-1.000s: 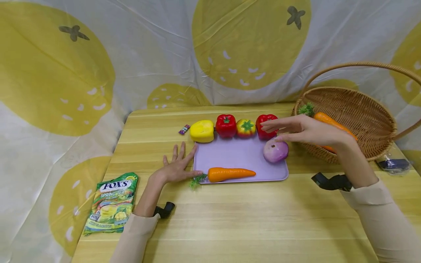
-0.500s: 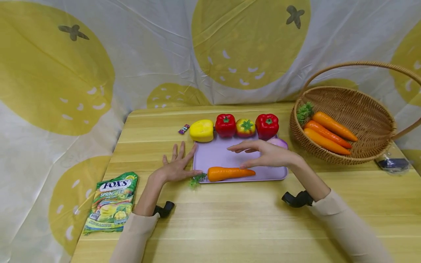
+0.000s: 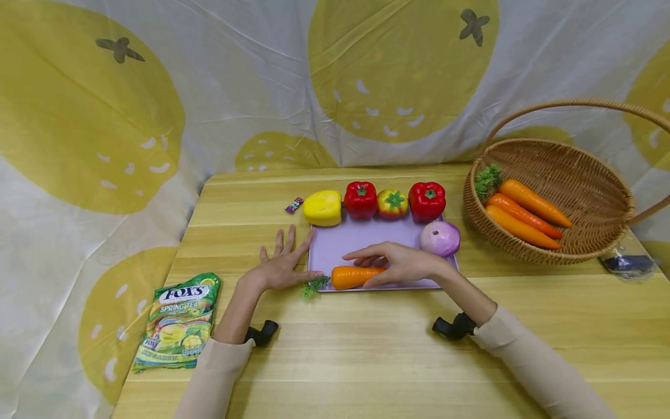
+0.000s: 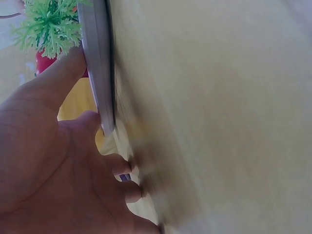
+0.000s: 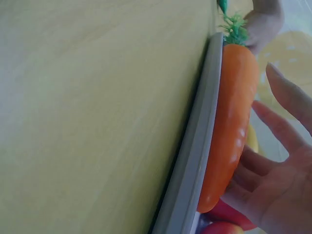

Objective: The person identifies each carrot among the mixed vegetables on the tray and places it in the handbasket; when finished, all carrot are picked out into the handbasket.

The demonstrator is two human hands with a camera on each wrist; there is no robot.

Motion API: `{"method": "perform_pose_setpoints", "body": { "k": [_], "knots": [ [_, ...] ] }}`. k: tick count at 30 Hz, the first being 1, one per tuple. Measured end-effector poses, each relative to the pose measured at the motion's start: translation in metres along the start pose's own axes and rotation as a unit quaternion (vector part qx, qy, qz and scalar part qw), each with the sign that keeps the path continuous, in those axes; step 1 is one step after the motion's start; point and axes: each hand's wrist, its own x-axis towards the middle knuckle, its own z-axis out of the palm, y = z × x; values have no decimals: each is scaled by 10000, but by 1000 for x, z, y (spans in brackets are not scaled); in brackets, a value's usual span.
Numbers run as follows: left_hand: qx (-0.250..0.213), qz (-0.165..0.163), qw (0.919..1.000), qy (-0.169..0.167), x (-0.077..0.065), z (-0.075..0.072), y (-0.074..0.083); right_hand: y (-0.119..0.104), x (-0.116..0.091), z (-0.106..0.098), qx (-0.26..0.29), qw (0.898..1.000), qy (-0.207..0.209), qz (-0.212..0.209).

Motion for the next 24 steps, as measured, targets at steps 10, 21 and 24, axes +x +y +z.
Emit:
{"method": "perform_pose_setpoints", "body": {
  "k": [10, 21, 24],
  "knots": [
    [34, -22, 10000, -4, -1, 0, 1, 5, 6, 2, -97, 9999, 28, 24],
    [9, -23, 10000, 4, -2, 0, 3, 6, 7, 8, -615, 9978, 207, 147],
    [-2, -3, 10000, 23, -2, -1, 4, 6, 8, 8, -788, 9965, 246, 143]
  ]
}}
